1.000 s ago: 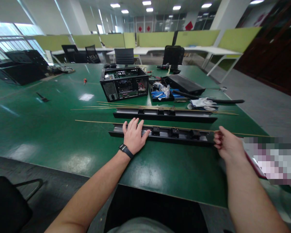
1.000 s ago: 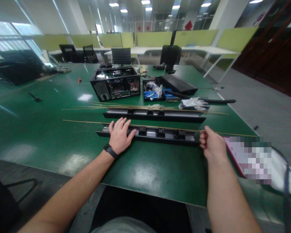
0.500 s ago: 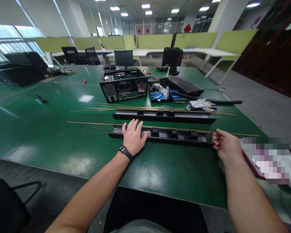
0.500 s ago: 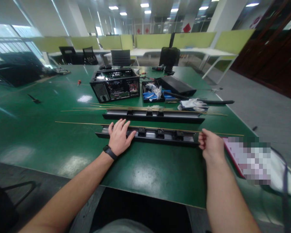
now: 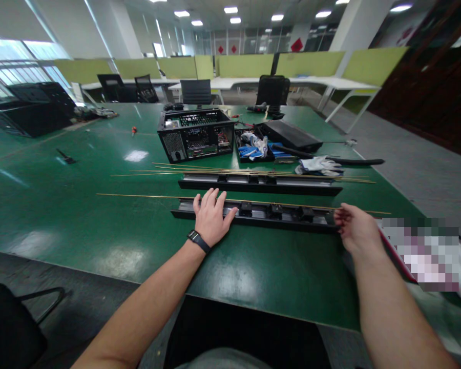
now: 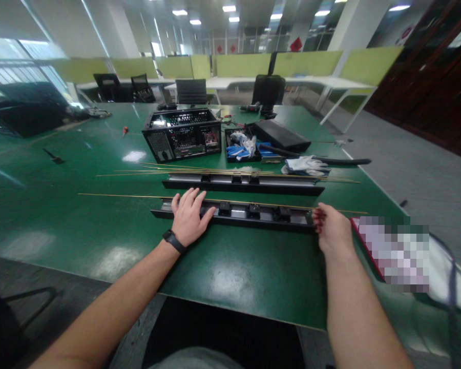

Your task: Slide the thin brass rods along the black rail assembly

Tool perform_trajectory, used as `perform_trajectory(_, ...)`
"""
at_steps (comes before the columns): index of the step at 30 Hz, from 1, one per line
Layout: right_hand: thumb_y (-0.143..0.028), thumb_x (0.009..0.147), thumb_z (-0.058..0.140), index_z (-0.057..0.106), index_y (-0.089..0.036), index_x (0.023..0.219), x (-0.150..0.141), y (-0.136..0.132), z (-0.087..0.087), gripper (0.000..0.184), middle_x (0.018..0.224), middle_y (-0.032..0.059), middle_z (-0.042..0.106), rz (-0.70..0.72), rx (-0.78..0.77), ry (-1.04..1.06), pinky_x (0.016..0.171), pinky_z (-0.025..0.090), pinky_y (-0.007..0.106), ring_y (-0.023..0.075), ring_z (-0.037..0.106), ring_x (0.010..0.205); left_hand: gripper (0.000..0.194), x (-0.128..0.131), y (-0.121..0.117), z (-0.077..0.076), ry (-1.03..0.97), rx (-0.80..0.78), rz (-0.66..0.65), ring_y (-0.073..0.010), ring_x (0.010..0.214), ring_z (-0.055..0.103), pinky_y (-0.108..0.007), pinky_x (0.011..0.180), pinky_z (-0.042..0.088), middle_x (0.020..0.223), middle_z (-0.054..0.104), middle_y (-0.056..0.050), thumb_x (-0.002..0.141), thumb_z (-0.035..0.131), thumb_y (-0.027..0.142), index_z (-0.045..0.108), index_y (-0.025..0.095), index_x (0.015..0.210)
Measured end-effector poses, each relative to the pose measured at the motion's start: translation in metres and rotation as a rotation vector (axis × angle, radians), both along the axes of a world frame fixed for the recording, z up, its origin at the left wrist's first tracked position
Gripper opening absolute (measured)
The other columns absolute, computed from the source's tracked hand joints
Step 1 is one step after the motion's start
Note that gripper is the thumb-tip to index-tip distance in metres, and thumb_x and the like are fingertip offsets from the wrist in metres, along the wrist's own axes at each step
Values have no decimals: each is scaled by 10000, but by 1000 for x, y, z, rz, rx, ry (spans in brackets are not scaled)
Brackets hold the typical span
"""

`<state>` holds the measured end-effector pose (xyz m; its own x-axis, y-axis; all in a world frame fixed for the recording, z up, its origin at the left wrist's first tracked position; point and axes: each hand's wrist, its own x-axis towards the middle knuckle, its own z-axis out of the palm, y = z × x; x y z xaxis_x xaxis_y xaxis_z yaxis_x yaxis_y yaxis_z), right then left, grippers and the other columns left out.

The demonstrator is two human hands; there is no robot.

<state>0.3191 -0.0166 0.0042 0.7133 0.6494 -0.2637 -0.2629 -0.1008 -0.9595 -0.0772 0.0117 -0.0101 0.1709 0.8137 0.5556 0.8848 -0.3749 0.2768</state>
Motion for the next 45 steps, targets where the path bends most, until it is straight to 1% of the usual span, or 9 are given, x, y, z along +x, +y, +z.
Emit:
perform_trajectory(4, -165, 863, 672, 570, -189, 692, 1, 1, 2, 200, 598, -15, 542, -93, 43, 33, 385, 296, 166, 69, 435, 445, 516, 0, 0, 0, -4, -2, -3, -394, 1622, 534, -673, 1396, 251, 1648, 669, -213, 1098, 636, 489, 713, 205, 1523)
perform_trajectory(10, -151, 773, 798, 659, -153, 761, -9, 1, 3, 139, 662, 19, 636, -1, 47, 42, 451, 397, 145, 78, 533, 516, 522, 0, 0, 0, -13, -9, -8, -397, 1626, 529, -677, 1399, 247, 1649, 669, -212, 1094, 635, 492, 713, 208, 1525)
perform_trajectory(20, -201, 843, 742, 578, -194, 734, 5, 5, -6, 197, 637, -16, 568, -24, 42, 28, 397, 323, 161, 66, 452, 467, 511, 0, 0, -1, -7, -3, -3, -390, 1622, 532, -673, 1396, 245, 1643, 675, -204, 1094, 634, 489, 718, 216, 1519)
perform_trajectory(23, -176, 842, 713, 563, -199, 719, 7, 5, -4, 195, 628, -21, 552, -83, 33, 17, 374, 298, 170, 62, 416, 451, 509, 0, 0, 0, -10, -5, 1, -383, 1624, 529, -668, 1397, 242, 1643, 677, -197, 1094, 634, 491, 716, 232, 1524)
perform_trajectory(28, -130, 870, 691, 542, -204, 716, 14, 2, 2, 227, 660, -26, 539, -260, 62, 17, 362, 260, 172, 65, 419, 478, 512, 0, 0, 0, -20, -6, -2, -393, 1623, 530, -675, 1400, 241, 1648, 670, -204, 1090, 639, 486, 716, 226, 1524)
perform_trajectory(31, -121, 896, 679, 529, -211, 723, 15, 0, 4, 246, 683, -30, 539, -319, 60, 5, 361, 264, 182, 67, 422, 480, 512, 0, 0, -1, -19, -7, -5, -396, 1624, 531, -675, 1400, 243, 1646, 671, -207, 1093, 637, 487, 717, 217, 1520)
perform_trajectory(36, -109, 901, 664, 539, -205, 717, 10, 1, 4, 242, 666, -31, 529, -283, 48, -12, 363, 278, 174, 69, 444, 483, 516, 0, 0, 0, -21, -10, 0, -397, 1624, 529, -682, 1397, 238, 1647, 670, -208, 1093, 637, 490, 713, 217, 1525)
perform_trajectory(40, -155, 890, 735, 558, -202, 731, 9, 3, -2, 242, 667, -20, 551, -227, 40, -23, 369, 305, 169, 78, 460, 490, 518, 1, -1, 0, -26, -10, 0, -390, 1627, 526, -675, 1401, 231, 1649, 668, -210, 1096, 633, 488, 711, 209, 1526)
perform_trajectory(45, -171, 880, 732, 581, -192, 735, 9, 5, -8, 211, 656, -11, 568, -165, 45, -40, 377, 323, 163, 76, 468, 482, 499, 1, -1, 0, -40, -16, 5, -386, 1627, 527, -670, 1401, 221, 1645, 675, -198, 1092, 642, 480, 719, 225, 1513)
